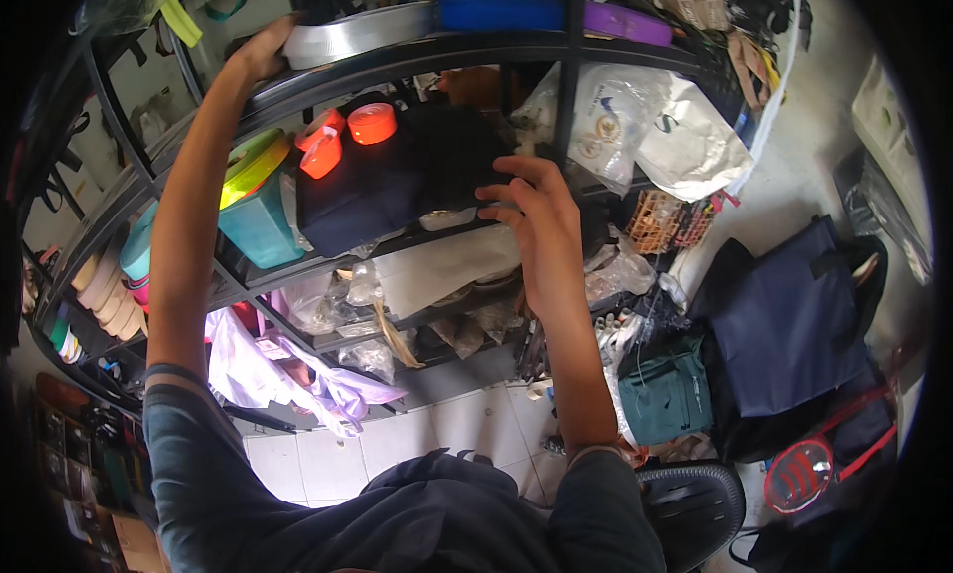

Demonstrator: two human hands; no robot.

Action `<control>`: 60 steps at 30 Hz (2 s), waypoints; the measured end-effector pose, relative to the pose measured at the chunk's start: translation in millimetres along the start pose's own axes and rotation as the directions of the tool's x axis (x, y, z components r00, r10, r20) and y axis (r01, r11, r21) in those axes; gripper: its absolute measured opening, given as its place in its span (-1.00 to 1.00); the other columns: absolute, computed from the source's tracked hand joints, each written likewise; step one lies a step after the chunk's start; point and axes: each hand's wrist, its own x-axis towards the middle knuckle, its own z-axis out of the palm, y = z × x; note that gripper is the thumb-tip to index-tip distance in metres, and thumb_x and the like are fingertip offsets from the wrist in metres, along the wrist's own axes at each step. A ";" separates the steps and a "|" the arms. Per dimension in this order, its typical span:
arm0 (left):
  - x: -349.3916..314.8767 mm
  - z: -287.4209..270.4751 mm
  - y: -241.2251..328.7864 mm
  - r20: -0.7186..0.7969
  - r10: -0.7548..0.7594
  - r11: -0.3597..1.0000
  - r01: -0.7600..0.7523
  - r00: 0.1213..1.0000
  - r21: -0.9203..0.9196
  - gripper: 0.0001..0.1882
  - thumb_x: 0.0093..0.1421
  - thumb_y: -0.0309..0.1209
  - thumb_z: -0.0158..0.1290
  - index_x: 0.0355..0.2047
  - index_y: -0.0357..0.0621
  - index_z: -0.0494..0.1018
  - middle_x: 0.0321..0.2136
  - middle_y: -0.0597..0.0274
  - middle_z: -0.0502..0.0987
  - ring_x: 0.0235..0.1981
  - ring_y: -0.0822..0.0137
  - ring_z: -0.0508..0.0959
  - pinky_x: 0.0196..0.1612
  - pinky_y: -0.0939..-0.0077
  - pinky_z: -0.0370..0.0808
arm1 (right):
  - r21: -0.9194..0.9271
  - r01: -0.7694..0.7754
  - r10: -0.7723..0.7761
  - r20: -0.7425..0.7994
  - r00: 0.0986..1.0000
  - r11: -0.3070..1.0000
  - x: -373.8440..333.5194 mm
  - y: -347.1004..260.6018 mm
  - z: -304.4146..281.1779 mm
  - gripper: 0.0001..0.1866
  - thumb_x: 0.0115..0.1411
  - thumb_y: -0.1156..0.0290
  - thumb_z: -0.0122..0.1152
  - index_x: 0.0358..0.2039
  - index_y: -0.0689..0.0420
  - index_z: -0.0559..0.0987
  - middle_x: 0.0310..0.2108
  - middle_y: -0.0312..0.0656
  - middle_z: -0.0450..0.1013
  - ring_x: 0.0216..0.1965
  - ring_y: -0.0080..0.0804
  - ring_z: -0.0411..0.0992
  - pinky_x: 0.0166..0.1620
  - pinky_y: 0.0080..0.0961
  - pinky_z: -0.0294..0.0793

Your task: The person takes rolls of colorful straps from storage boxes and organizes them on a shelf, handling rolls of blue, white, teal, pink, and red straps.

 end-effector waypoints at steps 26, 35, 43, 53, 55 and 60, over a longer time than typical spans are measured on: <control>-321.8 -131.5 -136.0 -0.323 0.687 0.727 -0.614 0.651 0.309 -0.63 0.28 -0.42 -0.15 0.05 -0.33 0.32 0.14 -0.13 0.30 0.28 0.03 0.14 0.24 0.33 0.11 | 0.108 -0.430 0.278 0.617 0.736 0.896 -46.5 141.6 250.4 -0.63 0.30 0.31 -0.19 -0.05 0.35 0.34 -0.17 0.11 0.43 -0.25 -0.15 0.50 -0.10 -0.28 0.45; -349.9 -226.9 -210.1 -0.426 0.554 0.814 -0.358 0.715 0.458 -0.60 0.23 -0.36 -0.04 0.02 -0.33 0.33 0.05 -0.10 0.40 0.27 -0.03 0.16 0.23 0.28 0.14 | 0.211 -0.480 0.278 0.596 0.754 0.851 -47.1 181.7 338.0 -0.56 0.28 0.31 -0.08 0.08 0.34 0.28 -0.04 0.14 0.38 -0.13 -0.07 0.47 -0.08 -0.27 0.49; -309.0 -321.0 -265.5 -0.489 0.468 0.831 -0.177 0.736 0.528 -0.23 0.00 -0.17 0.22 0.12 -0.32 0.18 -0.07 -0.30 0.42 -0.01 -0.11 0.42 0.09 0.18 0.31 | -0.013 -0.317 0.302 0.348 0.888 0.948 3.8 219.3 403.4 -0.52 0.19 0.26 0.06 0.08 0.19 0.36 -0.03 -0.10 0.32 -0.11 -0.29 0.33 -0.16 -0.35 0.42; -290.0 -357.7 -269.0 -0.404 0.202 0.911 -0.020 0.892 0.411 -0.32 0.22 0.00 -0.23 0.17 -0.30 0.20 -0.03 -0.20 0.43 0.10 -0.01 0.36 0.16 0.34 0.16 | -0.453 -0.218 0.336 0.197 0.921 0.864 46.7 255.1 437.3 -0.44 0.08 -0.03 0.11 0.01 0.04 0.42 0.03 -0.11 0.33 0.07 -0.19 0.24 0.02 -0.11 0.23; -287.8 -366.5 -271.9 -0.393 0.140 0.935 0.008 0.909 0.354 -0.38 0.24 -0.05 -0.29 0.14 -0.25 0.25 0.03 -0.20 0.37 0.12 -0.05 0.31 0.18 0.34 0.15 | -0.448 -0.209 0.315 0.178 0.932 0.870 48.0 257.8 438.6 -0.44 0.08 -0.04 0.12 0.00 0.06 0.43 0.04 -0.09 0.33 0.07 -0.19 0.25 0.03 -0.12 0.23; -275.4 -381.4 -289.1 -0.386 0.046 0.931 0.101 0.921 0.351 -0.44 0.24 -0.12 -0.38 0.14 -0.10 0.29 0.15 -0.21 0.25 0.20 -0.13 0.21 0.20 0.30 0.14 | -0.459 -0.144 0.256 0.192 0.948 0.877 44.6 263.2 437.9 -0.43 0.13 -0.03 0.11 0.02 0.13 0.41 0.04 -0.02 0.33 0.08 -0.18 0.27 0.06 -0.23 0.25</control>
